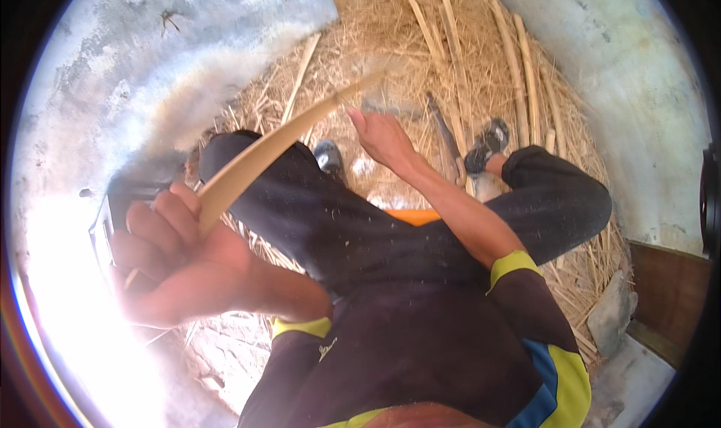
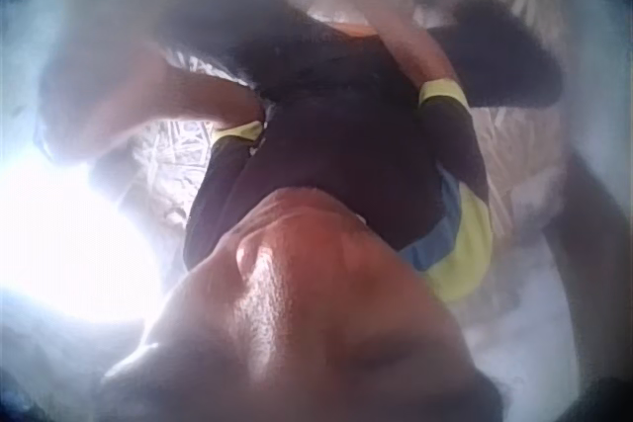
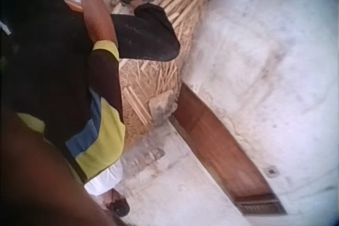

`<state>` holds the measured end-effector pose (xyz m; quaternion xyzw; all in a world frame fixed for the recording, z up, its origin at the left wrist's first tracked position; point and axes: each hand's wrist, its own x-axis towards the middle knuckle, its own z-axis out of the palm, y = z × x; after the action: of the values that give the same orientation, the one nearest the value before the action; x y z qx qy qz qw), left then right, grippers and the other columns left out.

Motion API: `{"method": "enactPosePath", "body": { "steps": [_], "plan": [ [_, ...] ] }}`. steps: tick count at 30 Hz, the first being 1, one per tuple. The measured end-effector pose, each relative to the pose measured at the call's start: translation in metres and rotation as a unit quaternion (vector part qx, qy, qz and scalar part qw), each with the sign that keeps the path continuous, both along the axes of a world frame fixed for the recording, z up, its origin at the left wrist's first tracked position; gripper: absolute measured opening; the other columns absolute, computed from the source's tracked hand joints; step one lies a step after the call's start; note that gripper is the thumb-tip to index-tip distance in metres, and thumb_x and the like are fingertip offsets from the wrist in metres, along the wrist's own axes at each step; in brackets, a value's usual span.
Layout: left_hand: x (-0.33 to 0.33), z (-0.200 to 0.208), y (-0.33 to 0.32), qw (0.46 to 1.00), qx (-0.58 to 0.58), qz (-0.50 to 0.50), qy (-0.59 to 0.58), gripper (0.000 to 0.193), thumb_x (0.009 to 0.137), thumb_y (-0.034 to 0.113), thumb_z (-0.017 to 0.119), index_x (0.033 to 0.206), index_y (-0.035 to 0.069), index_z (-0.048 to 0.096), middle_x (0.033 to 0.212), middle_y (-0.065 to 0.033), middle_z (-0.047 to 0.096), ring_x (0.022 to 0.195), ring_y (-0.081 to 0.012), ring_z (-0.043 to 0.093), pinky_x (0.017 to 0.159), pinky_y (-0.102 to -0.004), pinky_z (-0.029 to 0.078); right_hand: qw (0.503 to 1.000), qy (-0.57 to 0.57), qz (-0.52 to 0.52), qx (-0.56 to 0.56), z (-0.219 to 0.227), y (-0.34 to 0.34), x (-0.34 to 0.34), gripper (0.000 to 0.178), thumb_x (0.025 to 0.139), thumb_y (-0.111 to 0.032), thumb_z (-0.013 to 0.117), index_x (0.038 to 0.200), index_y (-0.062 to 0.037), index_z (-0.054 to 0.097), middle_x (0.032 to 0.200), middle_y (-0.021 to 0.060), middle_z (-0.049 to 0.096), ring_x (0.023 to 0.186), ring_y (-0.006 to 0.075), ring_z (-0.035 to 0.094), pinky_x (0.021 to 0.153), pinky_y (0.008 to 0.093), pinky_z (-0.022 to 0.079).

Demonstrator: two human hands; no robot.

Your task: The person sits on a straw-covered floor and uses a green utility knife to shave a long, thin bamboo stick. They hold the stick in their left hand and repeatedly scrape the blade along its length to remove the outer layer, producing fine wood shavings.

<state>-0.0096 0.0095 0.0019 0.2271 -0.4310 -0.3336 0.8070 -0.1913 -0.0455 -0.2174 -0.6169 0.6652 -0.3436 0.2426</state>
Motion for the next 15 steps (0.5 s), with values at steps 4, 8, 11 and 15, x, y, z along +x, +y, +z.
{"method": "enactPosePath", "body": {
  "steps": [4, 8, 11, 15],
  "plan": [
    [0.006, 0.004, 0.006, 1.0, 0.002, 0.002, -0.011, 0.035, 0.078, 0.028, 0.037, 0.051, 0.018, 0.016, 0.049, 0.0014, 0.012, 0.045, -0.0109, 0.01, 0.049, -0.029, 0.015, 0.992, -0.062, 0.03, 0.109, -0.011, -0.009, 0.007, 0.058, 0.098, -0.039, 0.032, 0.066, 0.0034, 0.056, 0.054, 0.0239, 0.051, 0.053, 0.0409, 0.052, 0.056, 0.0482, 0.045],
    [0.006, 0.003, 0.005, 0.999, 0.026, 0.041, -0.016, 0.035, 0.077, 0.027, 0.037, 0.051, 0.018, 0.017, 0.048, 0.0013, 0.012, 0.045, -0.0109, 0.01, 0.049, -0.0287, 0.015, 0.997, 0.069, 0.011, 0.035, -0.028, -0.023, 0.0, 0.055, 0.098, -0.038, 0.032, 0.074, 0.0015, 0.062, 0.063, 0.0235, 0.058, 0.061, 0.0378, 0.059, 0.06, 0.0454, 0.048],
    [0.013, 0.0, 0.003, 1.0, -0.006, -0.017, -0.016, 0.034, 0.077, 0.026, 0.037, 0.051, 0.018, 0.017, 0.049, 0.0014, 0.013, 0.044, -0.0108, 0.01, 0.049, -0.0286, 0.016, 0.991, 0.054, 0.009, 0.123, -0.057, -0.03, -0.01, 0.047, 0.097, -0.035, 0.034, 0.088, 0.0004, 0.062, 0.08, 0.0241, 0.063, 0.074, 0.0398, 0.062, 0.068, 0.0473, 0.049],
    [-0.002, 0.008, 0.001, 1.0, 0.015, -0.002, 0.02, 0.034, 0.079, 0.027, 0.035, 0.051, 0.018, 0.016, 0.049, 0.0016, 0.013, 0.044, -0.0106, 0.01, 0.049, -0.0284, 0.016, 0.957, 0.162, -0.071, 0.231, -0.187, -0.005, -0.115, 0.04, 0.096, -0.029, 0.031, 0.105, -0.0035, 0.061, 0.1, 0.0233, 0.062, 0.092, 0.0385, 0.061, 0.08, 0.0482, 0.047]
  ]
}}
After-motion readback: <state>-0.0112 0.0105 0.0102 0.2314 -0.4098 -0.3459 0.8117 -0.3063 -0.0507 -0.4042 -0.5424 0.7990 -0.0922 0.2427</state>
